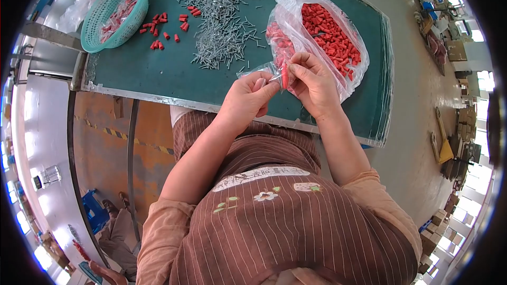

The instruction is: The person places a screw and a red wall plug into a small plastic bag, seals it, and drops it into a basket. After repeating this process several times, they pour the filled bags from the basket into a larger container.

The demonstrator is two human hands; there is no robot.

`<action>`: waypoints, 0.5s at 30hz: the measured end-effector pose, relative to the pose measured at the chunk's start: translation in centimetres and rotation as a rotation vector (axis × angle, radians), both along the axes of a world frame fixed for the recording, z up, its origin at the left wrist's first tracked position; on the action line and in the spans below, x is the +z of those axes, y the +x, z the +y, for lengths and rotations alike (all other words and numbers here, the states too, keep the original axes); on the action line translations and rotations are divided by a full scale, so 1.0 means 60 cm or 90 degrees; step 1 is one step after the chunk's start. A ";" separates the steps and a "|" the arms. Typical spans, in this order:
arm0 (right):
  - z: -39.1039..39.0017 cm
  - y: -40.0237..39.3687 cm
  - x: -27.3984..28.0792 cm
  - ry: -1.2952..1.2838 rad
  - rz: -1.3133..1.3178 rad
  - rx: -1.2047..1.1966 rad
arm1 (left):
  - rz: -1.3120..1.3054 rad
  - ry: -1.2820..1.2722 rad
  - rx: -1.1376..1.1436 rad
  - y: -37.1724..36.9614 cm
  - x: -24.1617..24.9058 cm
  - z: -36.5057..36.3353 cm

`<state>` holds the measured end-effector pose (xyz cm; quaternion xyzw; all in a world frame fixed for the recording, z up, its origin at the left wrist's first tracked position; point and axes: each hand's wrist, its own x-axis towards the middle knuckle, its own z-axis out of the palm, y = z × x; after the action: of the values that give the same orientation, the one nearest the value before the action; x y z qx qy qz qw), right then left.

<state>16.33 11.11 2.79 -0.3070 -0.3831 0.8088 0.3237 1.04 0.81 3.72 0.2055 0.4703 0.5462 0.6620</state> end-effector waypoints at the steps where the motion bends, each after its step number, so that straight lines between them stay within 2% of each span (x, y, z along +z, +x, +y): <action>1: -0.002 0.002 0.003 -0.008 -0.002 -0.004 | 0.002 0.002 -0.002 0.002 0.003 0.000; 9: 0.001 0.044 0.028 0.008 0.010 -0.039 | -0.011 0.019 -0.030 0.015 0.009 0.003; 12: 0.021 0.106 0.055 0.093 -0.018 -0.171 | -0.009 0.030 -0.047 0.007 -0.008 0.003; 13: 0.033 0.146 0.065 0.164 -0.026 -0.208 | -0.057 0.036 -0.031 0.001 -0.022 -0.001; 15: 0.064 0.246 0.090 0.313 -0.291 -0.398 | -0.126 0.016 0.001 -0.009 -0.035 -0.005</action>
<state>31.09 14.97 8.20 -0.4927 -0.5142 0.4690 0.5223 0.51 0.53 1.59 0.1586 0.3961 0.5704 0.7019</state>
